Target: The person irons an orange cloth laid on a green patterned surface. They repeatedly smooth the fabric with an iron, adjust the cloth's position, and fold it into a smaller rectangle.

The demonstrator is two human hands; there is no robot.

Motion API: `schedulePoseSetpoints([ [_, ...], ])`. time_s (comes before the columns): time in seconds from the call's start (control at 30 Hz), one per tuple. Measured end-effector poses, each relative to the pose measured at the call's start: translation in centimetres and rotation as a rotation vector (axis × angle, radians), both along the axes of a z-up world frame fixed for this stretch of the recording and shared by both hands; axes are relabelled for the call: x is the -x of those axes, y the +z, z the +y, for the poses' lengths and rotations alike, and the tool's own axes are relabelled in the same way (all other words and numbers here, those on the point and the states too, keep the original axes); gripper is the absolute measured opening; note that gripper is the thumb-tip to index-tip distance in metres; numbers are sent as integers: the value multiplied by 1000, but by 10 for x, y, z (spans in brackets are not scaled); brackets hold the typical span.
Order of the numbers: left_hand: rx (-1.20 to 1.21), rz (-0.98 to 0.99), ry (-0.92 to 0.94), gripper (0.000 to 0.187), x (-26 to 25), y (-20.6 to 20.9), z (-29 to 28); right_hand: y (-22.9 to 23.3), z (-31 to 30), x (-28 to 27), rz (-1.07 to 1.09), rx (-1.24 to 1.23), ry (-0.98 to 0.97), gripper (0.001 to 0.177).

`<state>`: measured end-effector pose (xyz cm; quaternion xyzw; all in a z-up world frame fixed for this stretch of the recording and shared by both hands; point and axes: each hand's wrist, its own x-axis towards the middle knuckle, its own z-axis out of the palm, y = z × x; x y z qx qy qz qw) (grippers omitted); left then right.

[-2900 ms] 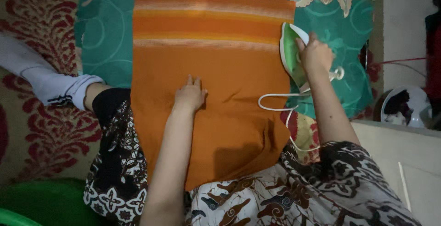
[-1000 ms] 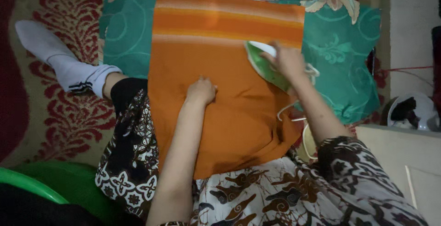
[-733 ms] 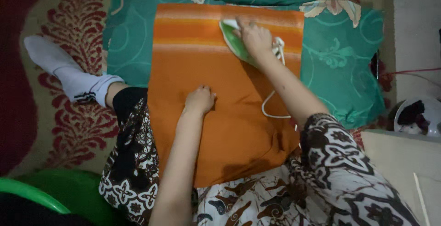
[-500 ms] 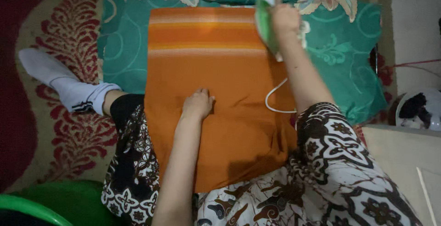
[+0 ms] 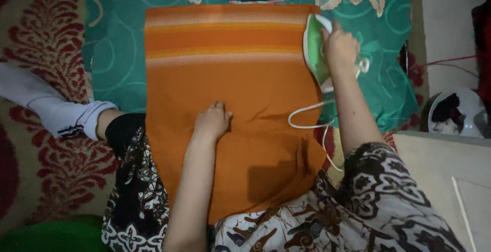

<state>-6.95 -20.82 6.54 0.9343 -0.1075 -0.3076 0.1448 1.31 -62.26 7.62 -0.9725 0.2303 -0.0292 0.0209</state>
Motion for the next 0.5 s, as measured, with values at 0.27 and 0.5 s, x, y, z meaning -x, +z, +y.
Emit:
schedulePoseSetpoints([
  [0.27, 10, 14, 53, 50, -2, 11, 1, 5, -20, -64, -65, -81, -22, 53],
  [0.5, -25, 25, 12, 52, -1, 9, 1, 10, 12, 4, 0, -212, 262, 52],
])
